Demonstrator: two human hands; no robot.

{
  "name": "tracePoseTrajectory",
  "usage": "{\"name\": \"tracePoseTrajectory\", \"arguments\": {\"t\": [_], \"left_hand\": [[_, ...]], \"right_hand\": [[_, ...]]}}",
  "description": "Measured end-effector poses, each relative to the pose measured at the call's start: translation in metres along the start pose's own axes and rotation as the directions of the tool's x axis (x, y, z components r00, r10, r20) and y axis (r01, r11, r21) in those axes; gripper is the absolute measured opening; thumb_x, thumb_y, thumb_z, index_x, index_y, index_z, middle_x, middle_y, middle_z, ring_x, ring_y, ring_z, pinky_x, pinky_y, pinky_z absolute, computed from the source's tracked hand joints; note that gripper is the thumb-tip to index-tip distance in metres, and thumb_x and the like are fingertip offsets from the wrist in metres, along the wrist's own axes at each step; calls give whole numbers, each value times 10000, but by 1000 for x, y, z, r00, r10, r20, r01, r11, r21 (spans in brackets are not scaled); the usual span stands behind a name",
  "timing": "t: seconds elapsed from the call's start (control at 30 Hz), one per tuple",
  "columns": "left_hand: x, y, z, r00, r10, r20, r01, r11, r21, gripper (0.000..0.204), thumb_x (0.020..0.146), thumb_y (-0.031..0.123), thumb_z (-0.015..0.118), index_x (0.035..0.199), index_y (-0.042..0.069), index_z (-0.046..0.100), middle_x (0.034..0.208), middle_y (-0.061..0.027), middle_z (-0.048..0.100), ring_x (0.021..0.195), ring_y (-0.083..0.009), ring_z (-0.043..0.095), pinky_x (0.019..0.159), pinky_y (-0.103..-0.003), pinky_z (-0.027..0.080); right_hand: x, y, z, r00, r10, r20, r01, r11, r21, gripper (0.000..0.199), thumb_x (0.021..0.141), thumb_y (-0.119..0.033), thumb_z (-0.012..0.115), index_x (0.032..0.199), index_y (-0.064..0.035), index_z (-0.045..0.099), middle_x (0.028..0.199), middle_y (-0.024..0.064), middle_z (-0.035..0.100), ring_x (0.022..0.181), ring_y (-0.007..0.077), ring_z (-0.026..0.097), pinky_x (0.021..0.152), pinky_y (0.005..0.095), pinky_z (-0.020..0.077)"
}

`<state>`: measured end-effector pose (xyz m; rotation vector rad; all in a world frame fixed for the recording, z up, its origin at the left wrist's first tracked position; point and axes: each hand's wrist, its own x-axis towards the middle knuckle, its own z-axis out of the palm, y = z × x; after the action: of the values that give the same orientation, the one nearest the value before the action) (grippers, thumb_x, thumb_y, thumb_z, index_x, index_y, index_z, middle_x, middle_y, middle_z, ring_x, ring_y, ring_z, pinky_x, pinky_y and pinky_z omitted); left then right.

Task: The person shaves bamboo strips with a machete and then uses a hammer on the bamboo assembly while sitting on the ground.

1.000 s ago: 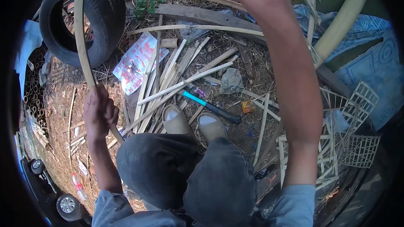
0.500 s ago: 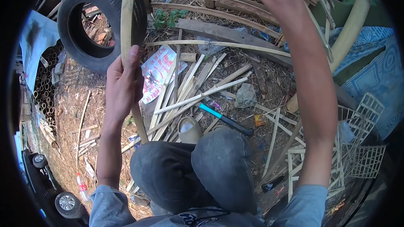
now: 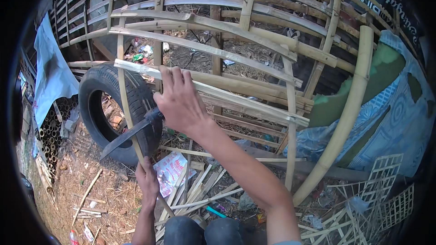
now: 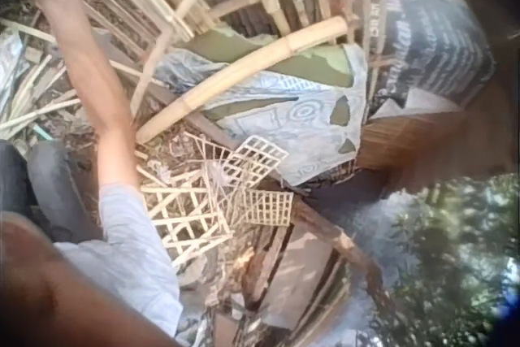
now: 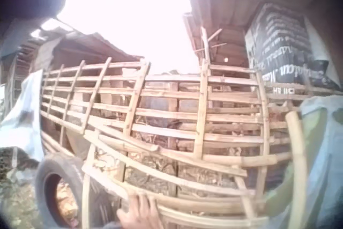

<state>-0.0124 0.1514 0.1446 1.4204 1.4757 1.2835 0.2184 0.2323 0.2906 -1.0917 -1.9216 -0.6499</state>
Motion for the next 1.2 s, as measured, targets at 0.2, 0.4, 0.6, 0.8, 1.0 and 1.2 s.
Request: {"name": "tracePoseTrajectory", "arguments": {"t": [0.2, 0.4, 0.6, 0.8, 1.0, 1.2], "left_hand": [[73, 144, -89, 826, 289, -484, -347, 937, -33, 436, 1020, 445, 565, 770, 118, 421, 595, 101, 306, 481, 6, 269, 446, -210, 177], [153, 291, -250, 670, 672, -315, -549, 734, 399, 488, 1026, 423, 569, 1209, -24, 645, 659, 91, 327, 543, -20, 269, 481, -240, 185], [136, 369, -241, 750, 600, 279, -618, 485, 618, 454, 1032, 392, 560, 1162, -34, 650, 679, 73, 369, 587, -50, 297, 521, -263, 245], [22, 197, -35, 745, 259, 615, -655, 460, 599, 434, 994, 446, 569, 911, 21, 605, 593, -181, 601, 594, -374, 639, 600, -472, 487], [-24, 100, 37, 573, 88, 815, -782, 355, 512, 508, 995, 538, 488, 999, 46, 615, 699, -218, 652, 701, -425, 664, 651, -532, 529], [-61, 93, 52, 487, 114, 866, -828, 375, 417, 483, 983, 561, 493, 977, 88, 587, 649, -165, 648, 628, -387, 662, 571, -504, 518]], "right_hand": [[213, -31, -23, 966, -139, -220, 189, 956, 225, 210, 614, -186, 749, 737, -16, 743, 1174, 255, 465, 1187, 410, 405, 1013, 545, 345], [315, -51, -20, 861, 201, -468, -56, 951, 305, 453, 659, -225, 752, 945, 123, 702, 1323, 366, 380, 1405, 535, 216, 1192, 635, 192], [174, -52, -102, 791, 606, -83, -402, 617, 676, 308, 757, -252, 742, 892, 24, 739, 1291, 420, 424, 1268, 514, 372, 1131, 575, 306], [-114, -34, -116, 470, 865, 177, -874, 429, 228, 198, 781, -185, 749, 827, 8, 733, 1122, 315, 541, 1146, 433, 456, 1061, 490, 357], [-214, -106, -159, 524, 851, 32, -813, 511, -279, 252, 812, -176, 764, 965, 22, 731, 1236, 364, 551, 1254, 444, 479, 1039, 517, 395], [-196, -135, -199, 118, 949, 293, -990, 135, -38, 397, 887, -357, 755, 867, 34, 688, 616, 152, 611, 561, 303, 591, 628, 411, 485]]}}
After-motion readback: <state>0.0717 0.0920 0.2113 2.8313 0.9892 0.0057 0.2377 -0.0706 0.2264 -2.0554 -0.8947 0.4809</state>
